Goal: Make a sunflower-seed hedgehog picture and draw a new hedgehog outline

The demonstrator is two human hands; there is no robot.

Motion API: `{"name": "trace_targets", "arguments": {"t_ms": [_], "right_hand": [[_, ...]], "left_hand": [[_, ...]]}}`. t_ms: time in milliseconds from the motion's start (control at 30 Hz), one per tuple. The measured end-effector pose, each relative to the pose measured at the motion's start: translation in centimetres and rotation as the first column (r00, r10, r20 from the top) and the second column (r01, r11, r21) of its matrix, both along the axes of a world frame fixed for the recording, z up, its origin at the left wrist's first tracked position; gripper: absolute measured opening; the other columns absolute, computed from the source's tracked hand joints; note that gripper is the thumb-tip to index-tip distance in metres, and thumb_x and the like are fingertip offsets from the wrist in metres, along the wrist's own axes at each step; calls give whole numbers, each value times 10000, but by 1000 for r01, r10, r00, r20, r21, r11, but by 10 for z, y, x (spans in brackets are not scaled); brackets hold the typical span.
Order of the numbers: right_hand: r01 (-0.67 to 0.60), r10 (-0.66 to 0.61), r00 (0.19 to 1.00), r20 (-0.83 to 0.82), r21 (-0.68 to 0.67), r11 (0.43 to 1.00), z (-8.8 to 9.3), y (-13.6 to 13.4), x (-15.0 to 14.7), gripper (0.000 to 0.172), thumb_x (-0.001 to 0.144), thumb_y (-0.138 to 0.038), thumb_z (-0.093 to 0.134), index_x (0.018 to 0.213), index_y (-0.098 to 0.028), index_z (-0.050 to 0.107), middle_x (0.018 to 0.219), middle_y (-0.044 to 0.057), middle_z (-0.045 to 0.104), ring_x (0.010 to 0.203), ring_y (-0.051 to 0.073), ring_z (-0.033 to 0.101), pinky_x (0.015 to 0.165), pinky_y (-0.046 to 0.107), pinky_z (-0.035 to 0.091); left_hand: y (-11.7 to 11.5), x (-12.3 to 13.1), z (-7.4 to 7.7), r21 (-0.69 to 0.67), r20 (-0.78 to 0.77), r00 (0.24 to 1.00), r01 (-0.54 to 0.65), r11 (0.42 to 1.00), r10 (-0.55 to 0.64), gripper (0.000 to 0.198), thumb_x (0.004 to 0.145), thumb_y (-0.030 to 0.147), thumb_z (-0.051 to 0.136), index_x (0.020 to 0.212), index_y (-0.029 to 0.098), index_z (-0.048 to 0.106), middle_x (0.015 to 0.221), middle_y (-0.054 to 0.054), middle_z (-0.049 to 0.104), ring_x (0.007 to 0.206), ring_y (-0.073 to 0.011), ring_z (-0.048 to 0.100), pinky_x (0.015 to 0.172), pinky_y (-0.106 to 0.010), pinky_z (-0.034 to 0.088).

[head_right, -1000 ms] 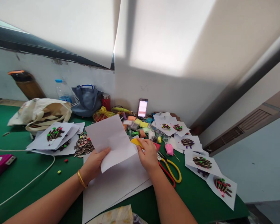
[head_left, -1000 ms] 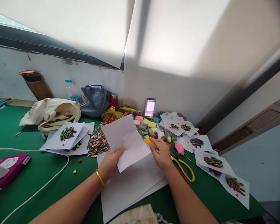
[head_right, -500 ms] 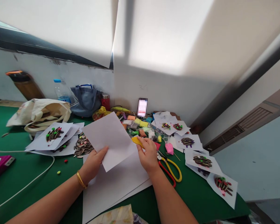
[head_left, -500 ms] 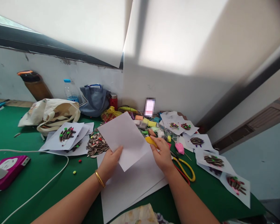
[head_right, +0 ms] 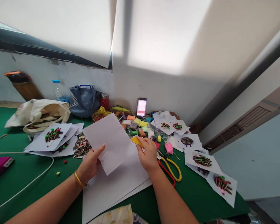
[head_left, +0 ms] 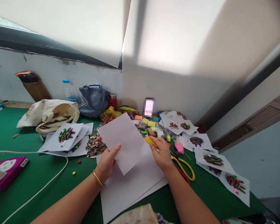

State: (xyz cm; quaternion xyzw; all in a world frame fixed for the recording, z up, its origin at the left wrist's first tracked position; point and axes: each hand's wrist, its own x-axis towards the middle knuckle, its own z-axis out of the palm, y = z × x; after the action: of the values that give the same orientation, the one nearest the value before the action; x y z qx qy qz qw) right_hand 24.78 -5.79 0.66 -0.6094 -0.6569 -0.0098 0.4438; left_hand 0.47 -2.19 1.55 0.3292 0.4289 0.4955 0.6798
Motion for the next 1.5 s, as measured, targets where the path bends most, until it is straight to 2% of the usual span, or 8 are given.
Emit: {"name": "trace_targets", "arguments": {"t_ms": [100, 300, 700, 1000, 1167, 1500], "right_hand": [[0, 0, 1000, 2, -5, 1000, -2, 0, 0, 353, 912, -311, 524, 1251, -279, 616, 1073, 76, 604, 1009, 243, 571, 919, 419, 461], [-23, 23, 1000, 4, -41, 999, -5, 1, 0, 363, 913, -300, 531, 1267, -283, 605, 1090, 71, 605, 1006, 236, 565, 914, 410, 458], [8, -7, 999, 40, -37, 999, -4, 2, 2, 347, 907, -304, 544, 1242, -266, 630, 1059, 72, 614, 993, 235, 571, 913, 405, 452], [-9, 11, 999, 30, -56, 998, -6, 4, 1, 356, 913, -295, 529, 1256, -265, 617, 1069, 70, 613, 993, 232, 566, 912, 404, 447], [11, -9, 999, 32, -39, 999, -6, 5, 4, 351, 904, -300, 543, 1244, -266, 628, 1050, 68, 616, 988, 234, 568, 908, 399, 449], [-5, 8, 999, 37, -73, 997, -7, 4, 2, 356, 908, -293, 532, 1251, -260, 621, 1075, 69, 616, 998, 233, 567, 910, 397, 452]], "left_hand": [[1, 2, 2, 12, 40, 999, 5, 1000, -6, 558, 698, 374, 781, 1193, 175, 617, 996, -76, 741, 808, -218, 713, 697, -303, 567], [1, 4, 2, 4, 6, 999, -40, 999, 39, 546, 681, 347, 795, 1161, 146, 628, 937, -78, 747, 778, -223, 713, 698, -320, 574], [1, 3, 3, -35, 9, 998, -67, 997, 67, 470, 703, 305, 776, 1118, 140, 633, 897, -69, 743, 745, -214, 705, 684, -316, 572], [4, 3, -6, -13, 14, 999, -49, 999, 50, 496, 695, 306, 781, 1131, 125, 630, 918, -87, 737, 713, -212, 696, 640, -308, 561], [4, 4, -4, -37, 29, 998, -62, 997, 63, 488, 696, 278, 777, 1133, 121, 623, 886, -85, 738, 687, -216, 694, 606, -308, 555], [3, 4, -7, -21, 9, 1000, -15, 1000, 15, 513, 690, 316, 793, 1136, 123, 630, 957, -104, 737, 751, -217, 701, 691, -318, 563]]}}
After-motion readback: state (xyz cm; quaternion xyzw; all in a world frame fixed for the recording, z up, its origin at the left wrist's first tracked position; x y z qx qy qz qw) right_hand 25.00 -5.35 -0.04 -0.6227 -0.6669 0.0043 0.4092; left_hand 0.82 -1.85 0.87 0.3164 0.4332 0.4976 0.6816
